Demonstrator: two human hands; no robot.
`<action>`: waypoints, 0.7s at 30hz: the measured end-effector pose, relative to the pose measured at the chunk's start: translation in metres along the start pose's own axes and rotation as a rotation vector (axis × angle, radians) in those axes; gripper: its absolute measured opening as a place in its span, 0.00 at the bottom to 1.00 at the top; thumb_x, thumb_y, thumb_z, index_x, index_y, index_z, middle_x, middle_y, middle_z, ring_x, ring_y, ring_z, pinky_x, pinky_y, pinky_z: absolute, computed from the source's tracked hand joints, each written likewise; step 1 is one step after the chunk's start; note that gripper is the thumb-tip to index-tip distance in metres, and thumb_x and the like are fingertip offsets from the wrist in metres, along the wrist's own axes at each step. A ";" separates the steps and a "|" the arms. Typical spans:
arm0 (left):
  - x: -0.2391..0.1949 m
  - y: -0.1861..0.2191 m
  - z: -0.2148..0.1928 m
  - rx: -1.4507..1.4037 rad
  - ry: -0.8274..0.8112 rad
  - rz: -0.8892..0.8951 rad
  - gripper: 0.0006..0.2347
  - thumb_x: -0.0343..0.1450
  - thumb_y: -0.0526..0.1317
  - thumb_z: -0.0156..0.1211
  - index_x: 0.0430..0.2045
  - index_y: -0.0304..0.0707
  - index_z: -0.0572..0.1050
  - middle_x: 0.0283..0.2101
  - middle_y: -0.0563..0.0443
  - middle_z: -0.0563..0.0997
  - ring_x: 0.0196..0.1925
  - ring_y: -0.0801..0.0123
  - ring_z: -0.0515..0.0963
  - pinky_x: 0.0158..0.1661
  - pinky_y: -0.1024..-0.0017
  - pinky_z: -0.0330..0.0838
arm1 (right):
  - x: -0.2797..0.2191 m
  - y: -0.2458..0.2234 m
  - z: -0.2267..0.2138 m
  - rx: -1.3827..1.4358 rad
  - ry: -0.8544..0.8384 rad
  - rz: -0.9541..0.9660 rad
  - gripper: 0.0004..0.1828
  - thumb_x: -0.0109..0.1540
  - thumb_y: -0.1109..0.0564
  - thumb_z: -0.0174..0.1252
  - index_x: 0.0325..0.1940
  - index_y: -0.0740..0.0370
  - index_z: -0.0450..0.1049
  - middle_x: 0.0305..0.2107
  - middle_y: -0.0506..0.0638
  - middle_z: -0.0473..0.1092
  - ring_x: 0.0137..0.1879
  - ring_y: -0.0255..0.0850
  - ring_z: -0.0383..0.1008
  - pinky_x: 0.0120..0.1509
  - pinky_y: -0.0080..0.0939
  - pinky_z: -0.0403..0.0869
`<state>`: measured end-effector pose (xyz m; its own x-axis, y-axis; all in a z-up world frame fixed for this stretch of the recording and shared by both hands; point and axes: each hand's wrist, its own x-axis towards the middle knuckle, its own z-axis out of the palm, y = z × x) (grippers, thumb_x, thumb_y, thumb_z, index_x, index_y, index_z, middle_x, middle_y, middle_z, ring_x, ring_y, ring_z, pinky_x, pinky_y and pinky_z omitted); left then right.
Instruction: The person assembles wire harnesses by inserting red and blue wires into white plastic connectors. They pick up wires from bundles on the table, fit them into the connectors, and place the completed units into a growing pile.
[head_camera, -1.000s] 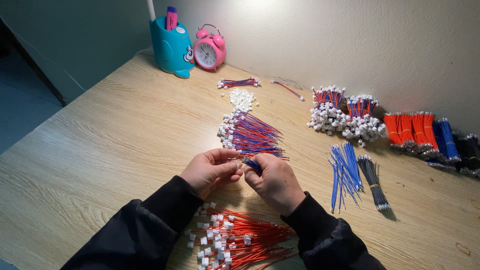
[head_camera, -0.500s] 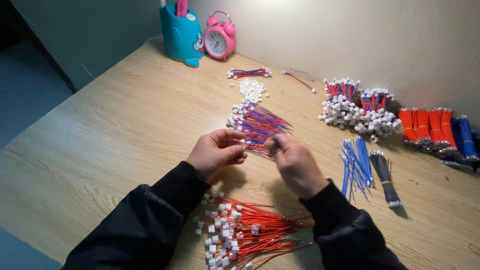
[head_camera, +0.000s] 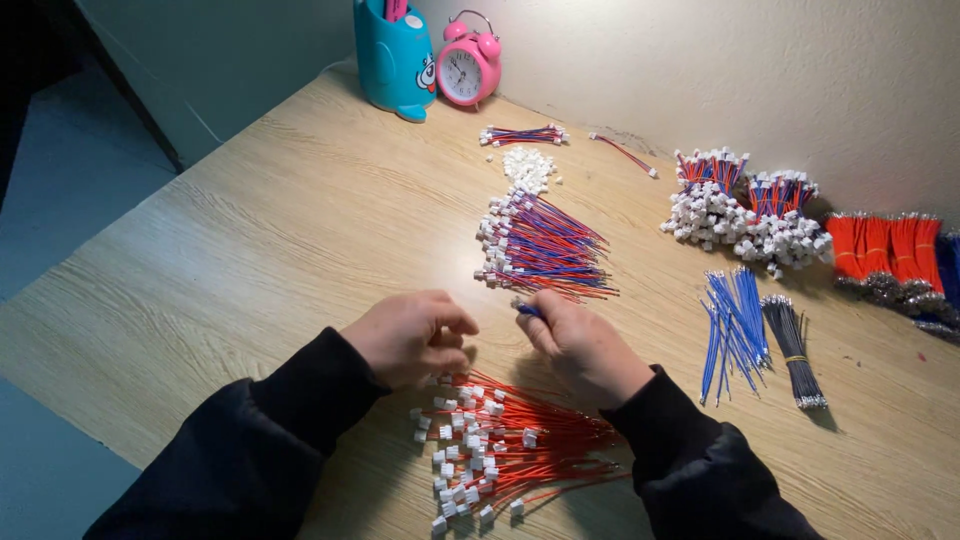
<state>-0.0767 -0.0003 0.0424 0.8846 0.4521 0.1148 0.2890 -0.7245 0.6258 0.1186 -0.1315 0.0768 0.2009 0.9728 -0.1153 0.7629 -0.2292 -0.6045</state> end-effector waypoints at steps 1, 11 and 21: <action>-0.004 0.000 0.002 0.003 0.001 0.003 0.12 0.57 0.43 0.74 0.30 0.44 0.80 0.34 0.50 0.81 0.34 0.54 0.83 0.34 0.62 0.79 | 0.005 0.004 0.004 0.000 0.004 -0.001 0.10 0.65 0.49 0.47 0.43 0.56 0.68 0.30 0.65 0.72 0.44 0.65 0.73 0.47 0.61 0.70; -0.004 0.000 0.021 0.145 -0.042 -0.020 0.05 0.59 0.48 0.69 0.22 0.56 0.81 0.32 0.59 0.77 0.40 0.60 0.80 0.38 0.68 0.76 | 0.024 0.035 0.009 0.180 0.151 0.023 0.09 0.63 0.48 0.55 0.40 0.53 0.75 0.31 0.53 0.75 0.46 0.47 0.76 0.52 0.47 0.72; 0.015 0.009 0.012 0.036 0.126 -0.004 0.03 0.62 0.41 0.61 0.24 0.49 0.77 0.23 0.52 0.80 0.32 0.58 0.83 0.32 0.64 0.77 | -0.002 0.005 -0.001 0.500 0.118 -0.034 0.06 0.62 0.56 0.59 0.33 0.58 0.77 0.16 0.46 0.70 0.22 0.30 0.64 0.24 0.27 0.65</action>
<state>-0.0564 -0.0069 0.0404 0.8310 0.5153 0.2097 0.3073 -0.7394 0.5990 0.1226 -0.1346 0.0750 0.2712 0.9624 -0.0171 0.3888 -0.1258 -0.9127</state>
